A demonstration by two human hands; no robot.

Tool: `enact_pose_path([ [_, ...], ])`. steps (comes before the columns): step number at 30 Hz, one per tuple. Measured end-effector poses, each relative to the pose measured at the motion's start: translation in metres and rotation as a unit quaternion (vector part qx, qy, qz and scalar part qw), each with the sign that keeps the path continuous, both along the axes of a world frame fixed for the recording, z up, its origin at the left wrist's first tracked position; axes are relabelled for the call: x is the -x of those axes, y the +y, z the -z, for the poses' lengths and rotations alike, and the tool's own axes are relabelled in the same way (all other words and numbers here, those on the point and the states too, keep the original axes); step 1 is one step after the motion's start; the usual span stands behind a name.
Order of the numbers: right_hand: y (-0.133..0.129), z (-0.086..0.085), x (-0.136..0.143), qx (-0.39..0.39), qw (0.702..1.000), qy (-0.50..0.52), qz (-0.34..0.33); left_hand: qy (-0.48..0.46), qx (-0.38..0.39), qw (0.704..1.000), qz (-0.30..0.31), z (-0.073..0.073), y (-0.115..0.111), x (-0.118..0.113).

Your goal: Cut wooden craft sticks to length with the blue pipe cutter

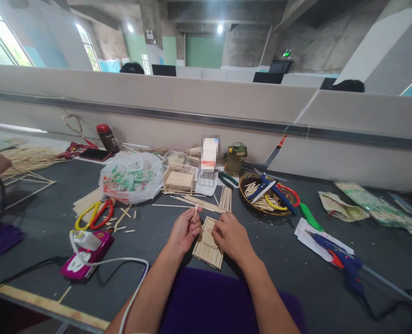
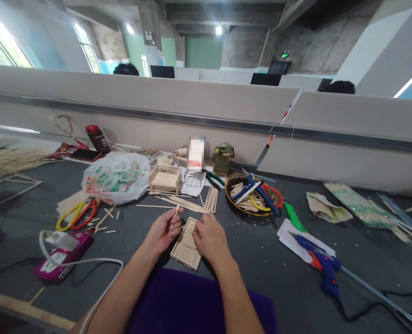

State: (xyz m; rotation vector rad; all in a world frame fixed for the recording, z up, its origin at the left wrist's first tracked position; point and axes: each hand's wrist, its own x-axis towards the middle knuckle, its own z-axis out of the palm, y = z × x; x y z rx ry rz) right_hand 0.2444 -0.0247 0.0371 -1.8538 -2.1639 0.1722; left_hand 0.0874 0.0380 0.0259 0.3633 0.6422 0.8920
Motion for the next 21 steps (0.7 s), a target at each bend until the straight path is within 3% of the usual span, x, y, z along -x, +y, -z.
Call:
enact_pose_path([
  [3,0.0,-0.004,-0.003,0.004,1.0,-0.003,0.031,0.003,-0.029,1.0,0.002,0.0,-0.002,-0.001],
  [7,-0.003,-0.01,-0.002,0.04,0.995,0.08,0.039,-0.016,-0.048,0.998,0.038,-0.001,-0.004,-0.002],
  [10,-0.011,-0.011,0.0,0.081,0.992,0.101,0.014,-0.038,-0.048,0.997,0.055,-0.002,-0.004,-0.002],
  [16,-0.022,-0.009,0.017,0.105,0.994,0.036,-0.014,-0.021,-0.058,0.997,0.035,-0.004,-0.003,-0.002],
  [21,-0.021,-0.013,0.02,0.105,0.988,0.1,-0.059,0.001,-0.06,0.998,0.032,-0.004,-0.004,-0.002],
])
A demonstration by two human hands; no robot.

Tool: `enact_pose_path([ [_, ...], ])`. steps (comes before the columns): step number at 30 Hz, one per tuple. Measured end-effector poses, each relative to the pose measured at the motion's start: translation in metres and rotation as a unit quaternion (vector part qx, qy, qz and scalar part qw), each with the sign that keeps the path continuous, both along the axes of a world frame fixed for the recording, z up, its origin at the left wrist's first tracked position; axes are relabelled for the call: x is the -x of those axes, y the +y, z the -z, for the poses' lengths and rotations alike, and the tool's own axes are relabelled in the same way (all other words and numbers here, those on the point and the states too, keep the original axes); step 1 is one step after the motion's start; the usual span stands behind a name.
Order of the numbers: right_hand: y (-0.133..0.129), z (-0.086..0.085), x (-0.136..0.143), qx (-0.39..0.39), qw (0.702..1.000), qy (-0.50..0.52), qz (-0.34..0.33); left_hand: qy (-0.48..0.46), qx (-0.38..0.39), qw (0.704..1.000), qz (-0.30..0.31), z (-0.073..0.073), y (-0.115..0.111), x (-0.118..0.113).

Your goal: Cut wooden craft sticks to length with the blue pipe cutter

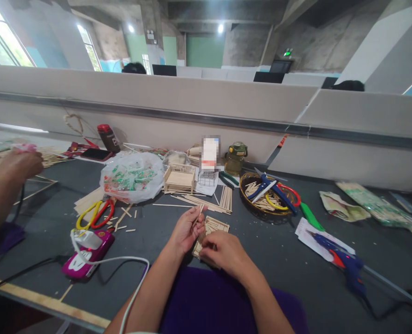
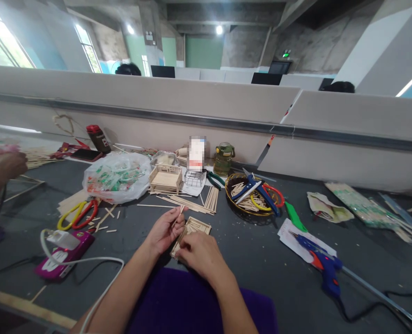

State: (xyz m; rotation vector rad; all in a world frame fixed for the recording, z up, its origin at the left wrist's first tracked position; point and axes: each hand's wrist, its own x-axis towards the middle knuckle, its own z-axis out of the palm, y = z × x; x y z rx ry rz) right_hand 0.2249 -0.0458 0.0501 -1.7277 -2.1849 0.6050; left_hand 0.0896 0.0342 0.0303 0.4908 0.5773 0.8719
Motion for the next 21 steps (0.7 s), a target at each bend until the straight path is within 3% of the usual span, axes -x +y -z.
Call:
enact_pose_path([
  [5,0.012,0.009,-0.026,-0.104,0.978,-0.061,0.169,0.005,0.003,1.0,-0.004,-0.001,0.0,0.0],
  [10,0.021,0.019,-0.034,-0.06,0.977,-0.133,0.158,0.011,-0.003,0.999,-0.033,0.0,0.002,0.002],
  [21,0.01,0.02,-0.033,-0.012,0.959,-0.15,0.241,0.053,-0.029,0.995,-0.082,-0.001,0.003,0.002],
])
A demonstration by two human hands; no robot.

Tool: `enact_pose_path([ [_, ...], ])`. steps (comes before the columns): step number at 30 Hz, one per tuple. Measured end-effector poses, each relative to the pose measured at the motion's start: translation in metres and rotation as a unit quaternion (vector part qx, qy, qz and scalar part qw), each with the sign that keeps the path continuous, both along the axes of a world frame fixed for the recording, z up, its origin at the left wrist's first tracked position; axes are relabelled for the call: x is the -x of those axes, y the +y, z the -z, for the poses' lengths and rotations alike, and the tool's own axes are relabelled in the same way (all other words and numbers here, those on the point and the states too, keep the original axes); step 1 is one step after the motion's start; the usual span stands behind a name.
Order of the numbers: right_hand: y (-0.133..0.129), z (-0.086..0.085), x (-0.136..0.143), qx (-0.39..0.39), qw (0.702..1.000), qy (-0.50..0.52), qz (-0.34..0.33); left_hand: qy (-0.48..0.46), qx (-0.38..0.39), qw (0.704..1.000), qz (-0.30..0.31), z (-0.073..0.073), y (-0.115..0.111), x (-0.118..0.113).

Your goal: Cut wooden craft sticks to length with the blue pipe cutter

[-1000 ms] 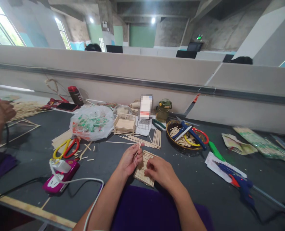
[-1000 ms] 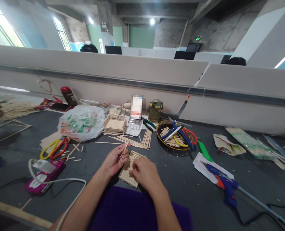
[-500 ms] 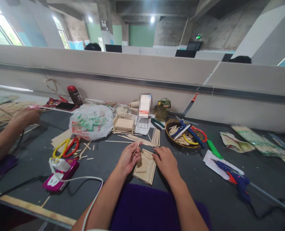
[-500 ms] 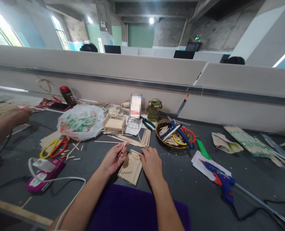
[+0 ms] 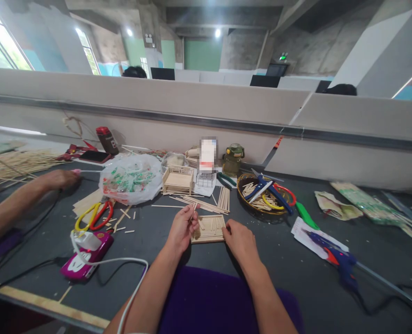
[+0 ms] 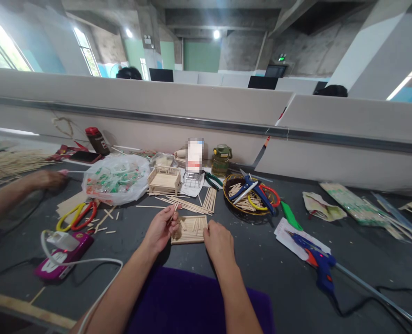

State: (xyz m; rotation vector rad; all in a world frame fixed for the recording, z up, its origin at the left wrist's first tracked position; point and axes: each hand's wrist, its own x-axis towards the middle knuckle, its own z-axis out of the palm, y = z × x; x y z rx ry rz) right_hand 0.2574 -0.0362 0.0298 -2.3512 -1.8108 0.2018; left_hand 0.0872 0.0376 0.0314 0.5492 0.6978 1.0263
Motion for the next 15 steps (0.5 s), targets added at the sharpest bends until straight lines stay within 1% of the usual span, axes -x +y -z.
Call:
enact_pose_path([
  [1,-0.001,-0.001,0.001,-0.003,1.0,0.002,0.004,-0.001,0.003,1.0,-0.004,0.0,0.0,0.0],
  [3,-0.002,-0.005,0.004,-0.039,0.999,0.005,-0.005,-0.007,0.009,1.0,-0.011,0.0,0.0,0.0],
  [5,-0.001,-0.009,0.008,-0.097,0.994,0.017,-0.047,-0.017,0.01,1.0,-0.021,0.0,0.001,0.0],
  [7,0.001,-0.012,0.014,-0.134,0.985,0.035,-0.107,-0.026,0.007,0.999,-0.04,-0.001,0.003,0.003],
  [9,0.005,-0.012,0.023,-0.139,0.977,0.047,-0.155,-0.034,0.004,0.997,-0.07,-0.002,0.005,0.006],
  [12,0.01,-0.008,0.037,-0.131,0.969,0.058,-0.202,-0.039,0.004,0.993,-0.109,-0.003,0.008,0.011],
  [15,0.013,-0.004,0.044,-0.129,0.961,0.083,-0.229,-0.041,0.005,0.993,-0.114,-0.003,0.008,0.012],
])
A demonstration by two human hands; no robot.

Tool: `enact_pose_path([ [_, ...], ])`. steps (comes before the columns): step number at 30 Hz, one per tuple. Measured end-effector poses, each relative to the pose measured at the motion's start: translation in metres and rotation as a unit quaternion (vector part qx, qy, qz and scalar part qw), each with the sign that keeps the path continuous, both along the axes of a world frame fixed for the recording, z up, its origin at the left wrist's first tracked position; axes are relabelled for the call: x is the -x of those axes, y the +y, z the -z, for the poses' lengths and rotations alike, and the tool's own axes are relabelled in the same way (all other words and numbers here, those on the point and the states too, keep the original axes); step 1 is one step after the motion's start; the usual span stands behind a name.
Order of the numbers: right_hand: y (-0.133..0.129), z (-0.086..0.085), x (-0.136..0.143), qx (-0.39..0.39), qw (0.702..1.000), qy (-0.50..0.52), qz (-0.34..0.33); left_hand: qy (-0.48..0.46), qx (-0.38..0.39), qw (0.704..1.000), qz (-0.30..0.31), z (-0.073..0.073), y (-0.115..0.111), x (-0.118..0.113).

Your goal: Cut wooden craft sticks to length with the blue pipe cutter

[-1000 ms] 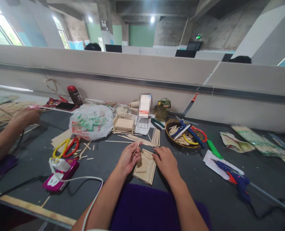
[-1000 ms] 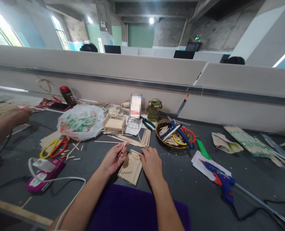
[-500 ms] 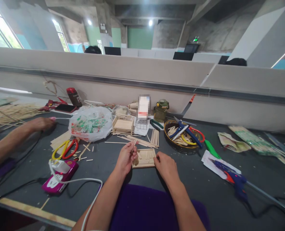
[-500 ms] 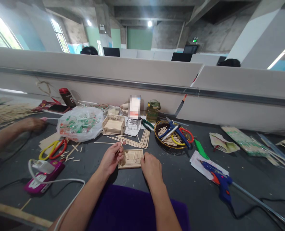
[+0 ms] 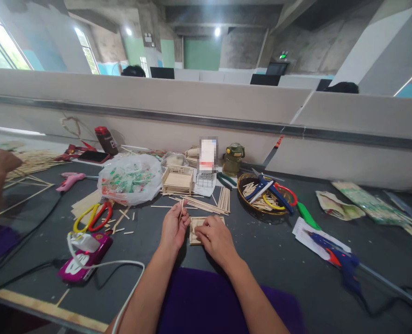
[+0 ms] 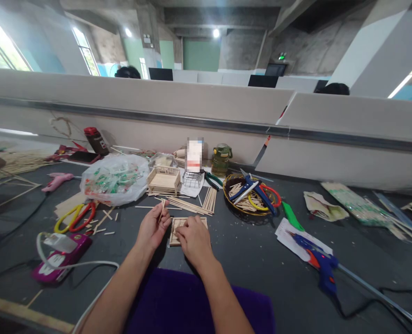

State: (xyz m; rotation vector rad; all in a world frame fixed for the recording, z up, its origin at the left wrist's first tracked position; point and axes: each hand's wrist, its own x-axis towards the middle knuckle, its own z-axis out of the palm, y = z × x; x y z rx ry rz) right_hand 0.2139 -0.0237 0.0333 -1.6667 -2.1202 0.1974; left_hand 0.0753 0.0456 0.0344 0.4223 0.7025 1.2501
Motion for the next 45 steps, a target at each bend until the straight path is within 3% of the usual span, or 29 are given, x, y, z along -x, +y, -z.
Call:
enact_pose_path([
  [9,0.0,0.006,-0.002,-0.005,1.0,-0.021,0.016,-0.007,-0.01,0.996,0.083,0.002,-0.006,-0.01],
  [19,-0.007,0.002,-0.034,-0.014,0.996,-0.011,0.091,0.016,-0.003,0.987,0.163,0.004,-0.018,-0.025],
  [23,-0.007,0.0,-0.03,-0.025,0.987,0.112,0.114,-0.021,-0.026,0.985,0.168,0.003,-0.023,-0.032],
  [26,-0.004,0.0,-0.023,0.026,0.945,0.315,0.088,-0.093,-0.056,0.979,0.173,0.0,-0.025,-0.034],
  [29,-0.002,0.002,-0.016,0.099,0.865,0.485,0.082,-0.118,-0.053,0.979,0.158,0.001,-0.024,-0.035],
  [31,0.0,0.004,-0.013,0.113,0.827,0.542,0.101,-0.112,-0.035,0.983,0.142,0.004,-0.023,-0.035],
  [33,0.0,0.006,-0.013,0.1,0.815,0.559,0.115,-0.098,-0.013,0.987,0.126,0.007,-0.021,-0.036],
  [37,0.001,0.007,-0.019,0.057,0.827,0.541,0.141,-0.039,0.016,0.994,0.097,0.01,-0.021,-0.036],
  [42,0.001,0.006,-0.036,0.016,0.9,0.407,0.155,0.073,0.011,0.993,0.089,0.008,-0.024,-0.036],
  [45,0.001,0.007,-0.042,0.037,0.915,0.372,0.15,0.091,0.036,0.988,0.116,0.007,-0.025,-0.036],
])
